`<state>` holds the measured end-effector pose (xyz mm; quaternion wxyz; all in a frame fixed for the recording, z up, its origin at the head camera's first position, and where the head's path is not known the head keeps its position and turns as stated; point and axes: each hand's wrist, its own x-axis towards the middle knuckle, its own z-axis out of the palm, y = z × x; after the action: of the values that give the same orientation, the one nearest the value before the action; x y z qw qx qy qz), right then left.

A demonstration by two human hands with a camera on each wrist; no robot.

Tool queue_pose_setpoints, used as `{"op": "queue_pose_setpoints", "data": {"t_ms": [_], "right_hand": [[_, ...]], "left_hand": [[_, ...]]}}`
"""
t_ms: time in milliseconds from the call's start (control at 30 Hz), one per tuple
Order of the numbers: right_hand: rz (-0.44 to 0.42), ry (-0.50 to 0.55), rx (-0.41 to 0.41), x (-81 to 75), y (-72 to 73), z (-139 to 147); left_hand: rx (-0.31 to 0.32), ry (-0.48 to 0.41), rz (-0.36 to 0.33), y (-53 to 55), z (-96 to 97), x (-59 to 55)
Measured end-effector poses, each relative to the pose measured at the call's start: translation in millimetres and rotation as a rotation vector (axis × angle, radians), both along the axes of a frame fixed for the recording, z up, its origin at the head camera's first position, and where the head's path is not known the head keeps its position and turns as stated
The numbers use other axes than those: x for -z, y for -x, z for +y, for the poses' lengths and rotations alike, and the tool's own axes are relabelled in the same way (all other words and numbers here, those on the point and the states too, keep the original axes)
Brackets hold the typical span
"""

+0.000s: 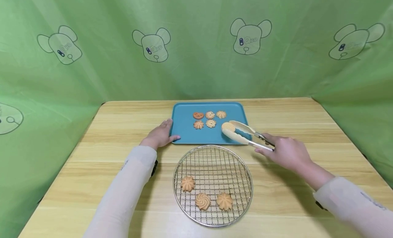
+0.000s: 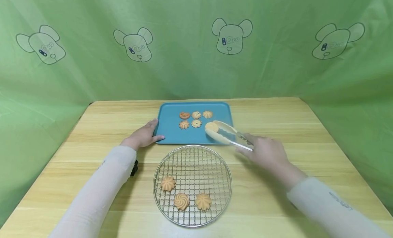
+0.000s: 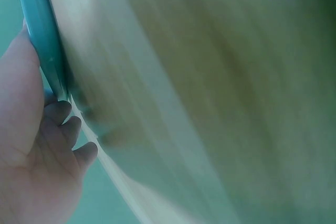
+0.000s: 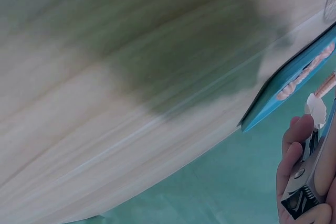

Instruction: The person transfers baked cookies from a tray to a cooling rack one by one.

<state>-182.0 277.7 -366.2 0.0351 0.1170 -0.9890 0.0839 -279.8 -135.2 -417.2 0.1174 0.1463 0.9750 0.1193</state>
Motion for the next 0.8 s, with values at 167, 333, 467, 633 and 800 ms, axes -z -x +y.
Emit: {"op": "queue_pose_setpoints", "data": {"t_ms": [167, 333, 467, 633, 800], "right_hand": [[0.023, 0.006, -0.021, 0.7, -7.6, -5], [0.041, 0.017, -0.052, 1.3, -13.9, -12], [0.076, 0.033, -0.089, 3.0, -19.3, -18], [0.100, 0.052, -0.139, 4.6, -25.4, -26], [0.096, 0.059, -0.181, 2.8, -29.8, -35]], "left_hand": [[0.001, 0.001, -0.001, -0.2, 0.4, -0.3], [-0.002, 0.000, 0.001, 1.2, 0.0, 1.0], [-0.006, -0.006, -0.001, 1.6, 0.1, 1.6], [-0.008, -0.005, -0.002, 1.6, 0.2, 1.5], [-0.007, 0.000, -0.002, 1.6, 0.0, 2.1]]}}
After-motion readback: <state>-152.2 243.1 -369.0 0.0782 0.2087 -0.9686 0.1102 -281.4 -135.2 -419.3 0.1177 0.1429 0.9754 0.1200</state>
